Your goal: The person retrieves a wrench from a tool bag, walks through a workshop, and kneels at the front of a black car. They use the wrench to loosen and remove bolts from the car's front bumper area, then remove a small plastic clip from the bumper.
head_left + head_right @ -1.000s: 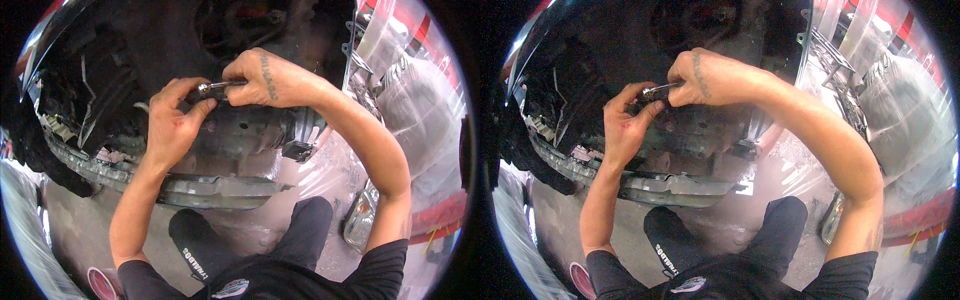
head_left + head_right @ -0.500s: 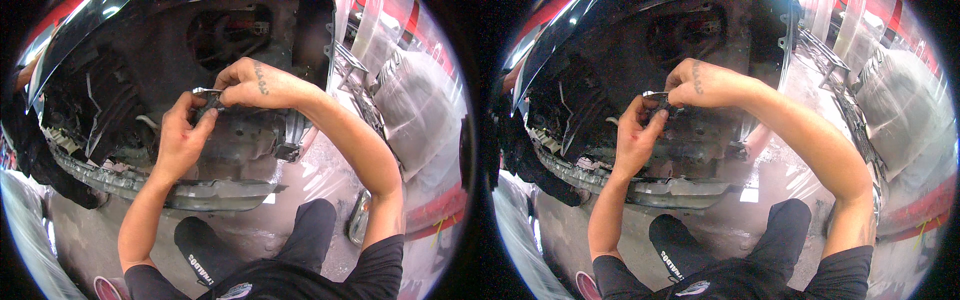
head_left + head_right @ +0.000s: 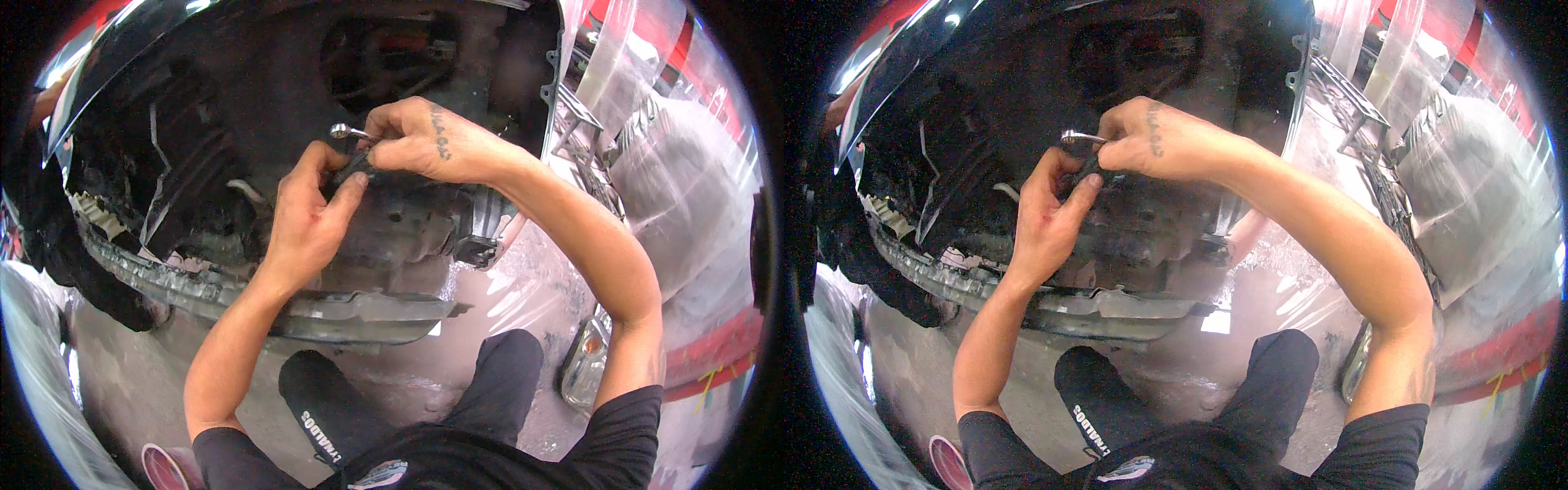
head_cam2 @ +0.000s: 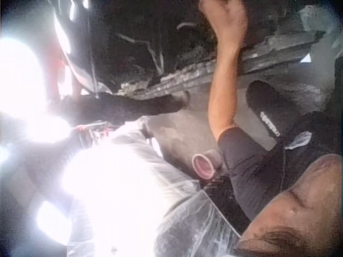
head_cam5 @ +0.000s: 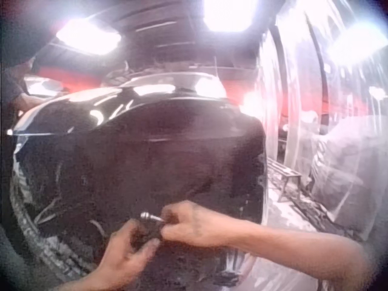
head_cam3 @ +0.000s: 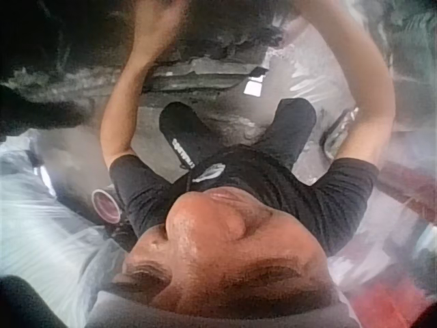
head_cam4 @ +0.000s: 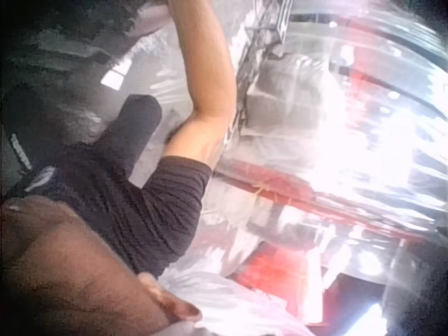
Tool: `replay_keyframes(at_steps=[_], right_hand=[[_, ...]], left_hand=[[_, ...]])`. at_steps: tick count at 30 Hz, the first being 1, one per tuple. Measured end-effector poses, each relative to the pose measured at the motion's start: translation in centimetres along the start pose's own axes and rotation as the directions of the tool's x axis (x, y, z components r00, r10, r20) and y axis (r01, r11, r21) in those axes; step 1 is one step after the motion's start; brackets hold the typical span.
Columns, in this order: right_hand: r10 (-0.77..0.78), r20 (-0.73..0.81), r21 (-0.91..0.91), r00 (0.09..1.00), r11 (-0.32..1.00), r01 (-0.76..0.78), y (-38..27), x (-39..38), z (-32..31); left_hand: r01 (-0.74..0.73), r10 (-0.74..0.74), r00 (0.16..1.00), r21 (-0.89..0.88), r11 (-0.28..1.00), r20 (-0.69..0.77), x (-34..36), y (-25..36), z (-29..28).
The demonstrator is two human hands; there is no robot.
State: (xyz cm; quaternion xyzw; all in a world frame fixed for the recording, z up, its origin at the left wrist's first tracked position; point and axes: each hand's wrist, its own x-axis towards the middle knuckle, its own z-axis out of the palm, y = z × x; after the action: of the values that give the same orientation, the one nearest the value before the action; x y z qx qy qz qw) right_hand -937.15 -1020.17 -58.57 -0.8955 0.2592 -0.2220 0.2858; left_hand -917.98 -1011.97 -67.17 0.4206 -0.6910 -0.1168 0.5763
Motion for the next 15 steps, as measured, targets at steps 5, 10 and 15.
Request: replay_keyframes(at_steps=[5,10,15], right_hand=[[0.007,-0.002,-0.008,1.000,1.000,-0.007,-0.13,0.12,0.18],[-0.003,0.006,-0.020,1.000,1.000,0.003,0.27,0.51,0.29],[-0.009,-0.001,0.039,1.000,0.999,0.009,0.50,0.71,0.45]], left_hand=[[0.030,-0.031,0.999,-0.043,0.999,-0.013,0.02,0.19,0.10],[0.037,-0.038,0.999,0.028,0.999,0.012,0.24,0.46,0.09],[0.073,-0.074,0.997,0.072,0.995,0.011,0.33,0.57,0.06]])
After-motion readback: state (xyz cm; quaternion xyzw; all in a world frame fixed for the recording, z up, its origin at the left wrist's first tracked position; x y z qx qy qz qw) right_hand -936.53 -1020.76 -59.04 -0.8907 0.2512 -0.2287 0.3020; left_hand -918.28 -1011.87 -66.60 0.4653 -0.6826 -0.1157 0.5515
